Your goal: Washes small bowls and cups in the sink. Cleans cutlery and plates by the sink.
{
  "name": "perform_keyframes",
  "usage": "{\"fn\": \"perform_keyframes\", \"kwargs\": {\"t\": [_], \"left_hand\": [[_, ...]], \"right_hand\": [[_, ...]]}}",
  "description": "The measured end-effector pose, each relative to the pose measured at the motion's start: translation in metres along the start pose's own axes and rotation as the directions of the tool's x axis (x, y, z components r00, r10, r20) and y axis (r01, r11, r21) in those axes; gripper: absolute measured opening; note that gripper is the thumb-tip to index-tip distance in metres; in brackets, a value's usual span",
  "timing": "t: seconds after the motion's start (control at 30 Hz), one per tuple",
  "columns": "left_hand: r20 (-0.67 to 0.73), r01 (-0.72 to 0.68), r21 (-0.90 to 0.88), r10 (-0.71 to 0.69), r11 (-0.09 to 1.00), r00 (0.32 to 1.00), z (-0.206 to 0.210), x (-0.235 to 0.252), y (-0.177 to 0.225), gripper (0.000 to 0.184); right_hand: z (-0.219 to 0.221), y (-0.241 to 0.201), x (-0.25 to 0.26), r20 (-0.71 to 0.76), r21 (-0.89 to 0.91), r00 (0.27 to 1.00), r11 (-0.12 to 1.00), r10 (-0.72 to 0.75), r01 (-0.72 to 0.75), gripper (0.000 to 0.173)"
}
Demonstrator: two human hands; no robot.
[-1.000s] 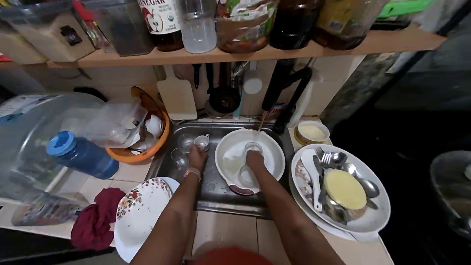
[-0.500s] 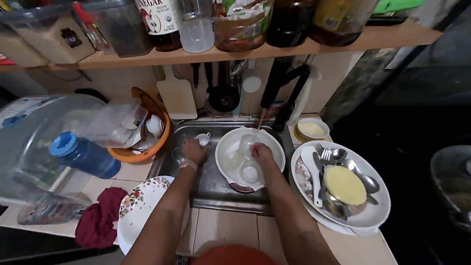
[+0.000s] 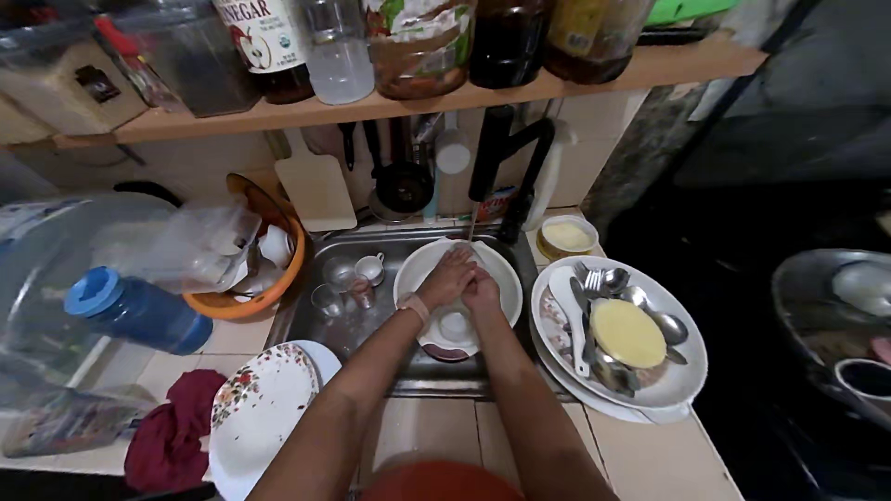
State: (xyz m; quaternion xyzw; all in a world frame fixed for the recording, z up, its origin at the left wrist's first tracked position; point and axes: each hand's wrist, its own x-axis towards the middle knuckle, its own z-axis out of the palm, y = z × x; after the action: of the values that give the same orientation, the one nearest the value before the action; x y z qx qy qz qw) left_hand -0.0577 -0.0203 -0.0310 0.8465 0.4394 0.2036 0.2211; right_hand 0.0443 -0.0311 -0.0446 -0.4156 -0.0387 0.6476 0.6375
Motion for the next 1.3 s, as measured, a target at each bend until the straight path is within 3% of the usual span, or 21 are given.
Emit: {"fn": "perform_keyframes", "kwargs": {"t": [0.07, 0.17, 0.27, 0.3, 0.37, 0.43, 0.5, 0.53, 0.63, 0.73, 0.8, 0.87, 0.93, 0.97, 1.07, 1.17, 1.23, 1.3], "left_hand": [[-0.078, 0.042, 0.064, -0.037, 0.997, 0.996, 0.005, 0.011, 0.006, 0.041], [-0.149, 0.290, -0.210, -0.324, 0.934, 0.934, -0.014, 0.008, 0.030, 0.047], [0.112, 0.552, -0.569, -0.607, 0.610, 0.786, -0.035, 0.010, 0.040, 0.066], [0.230, 0.604, -0.630, -0.625, 0.488, 0.746, -0.037, 0.023, 0.034, 0.068], [0.396, 0.667, -0.661, -0.595, 0.343, 0.699, -0.034, 0.047, 0.014, 0.067], [0.452, 0.695, -0.647, -0.578, 0.312, 0.680, -0.038, 0.053, 0.016, 0.060], [0.407, 0.690, -0.630, -0.605, 0.356, 0.684, -0.044, 0.047, 0.033, 0.053], [0.347, 0.671, -0.630, -0.632, 0.391, 0.693, -0.049, 0.039, 0.047, 0.053], [0.175, 0.592, -0.629, -0.651, 0.504, 0.739, -0.049, 0.029, 0.062, 0.057], [-0.010, 0.551, -0.471, -0.629, 0.689, 0.778, -0.044, 0.023, 0.060, 0.057], [-0.085, 0.452, -0.339, -0.506, 0.825, 0.858, -0.038, 0.015, 0.051, 0.056], [-0.098, 0.272, -0.177, -0.292, 0.946, 0.951, -0.033, 0.017, 0.041, 0.051], [-0.014, 0.022, -0.007, -0.023, 1.000, 1.000, -0.027, 0.025, 0.024, 0.041], [0.066, -0.099, 0.045, 0.096, 0.994, 0.993, -0.026, 0.027, 0.015, 0.034], [0.321, -0.339, 0.093, 0.294, 0.936, 0.900, -0.029, 0.028, -0.005, 0.022], [0.538, -0.491, 0.300, 0.280, 0.818, 0.795, -0.031, 0.032, -0.017, 0.055], [0.567, -0.482, 0.426, 0.189, 0.766, 0.802, -0.026, 0.032, -0.020, 0.051], [0.581, -0.371, 0.451, 0.048, 0.812, 0.812, -0.022, 0.031, -0.014, 0.043]], "right_hand": [[-0.007, -0.003, 0.000, 0.053, -0.052, 0.998, 0.998, -0.028, 0.031, 0.014], [-0.019, -0.006, 0.001, 0.075, -0.005, 0.997, 1.000, -0.023, 0.024, 0.021], [-0.029, -0.007, 0.001, 0.117, 0.092, 0.992, 0.995, -0.049, 0.039, 0.038], [-0.031, -0.007, 0.001, 0.125, 0.110, 0.991, 0.993, -0.057, 0.043, 0.042], [-0.032, -0.007, 0.003, 0.135, 0.128, 0.989, 0.991, -0.053, 0.036, 0.044], [-0.031, -0.008, 0.007, 0.112, 0.141, 0.994, 0.990, -0.017, 0.001, 0.045], [-0.022, -0.010, 0.008, 0.041, 0.109, 0.998, 0.993, 0.051, -0.056, 0.039], [-0.018, -0.012, 0.007, 0.028, 0.089, 0.996, 0.992, 0.087, -0.089, 0.037], [-0.012, -0.017, 0.002, 0.098, 0.135, 0.977, 0.970, 0.189, -0.201, 0.059], [-0.004, -0.020, -0.001, 0.094, 0.108, 0.958, 0.954, 0.271, -0.280, 0.074], [-0.002, -0.018, 0.000, 0.081, 0.140, 0.950, 0.940, 0.303, -0.312, 0.078], [-0.003, -0.016, 0.004, 0.074, 0.200, 0.946, 0.924, 0.317, -0.325, 0.077], [-0.005, -0.019, 0.007, 0.038, 0.180, 0.952, 0.935, 0.304, -0.306, 0.076], [-0.007, -0.021, 0.009, 0.033, 0.150, 0.954, 0.942, 0.298, -0.300, 0.076], [-0.013, -0.021, 0.019, 0.077, -0.036, 0.955, 0.958, 0.285, -0.283, 0.068], [-0.018, -0.021, 0.023, 0.159, -0.146, 0.947, 0.955, 0.279, -0.257, 0.055], [-0.019, -0.020, 0.026, 0.176, -0.193, 0.957, 0.962, 0.229, -0.195, 0.051], [-0.019, -0.019, 0.028, 0.182, -0.242, 0.975, 0.967, 0.127, -0.081, 0.048]]}}
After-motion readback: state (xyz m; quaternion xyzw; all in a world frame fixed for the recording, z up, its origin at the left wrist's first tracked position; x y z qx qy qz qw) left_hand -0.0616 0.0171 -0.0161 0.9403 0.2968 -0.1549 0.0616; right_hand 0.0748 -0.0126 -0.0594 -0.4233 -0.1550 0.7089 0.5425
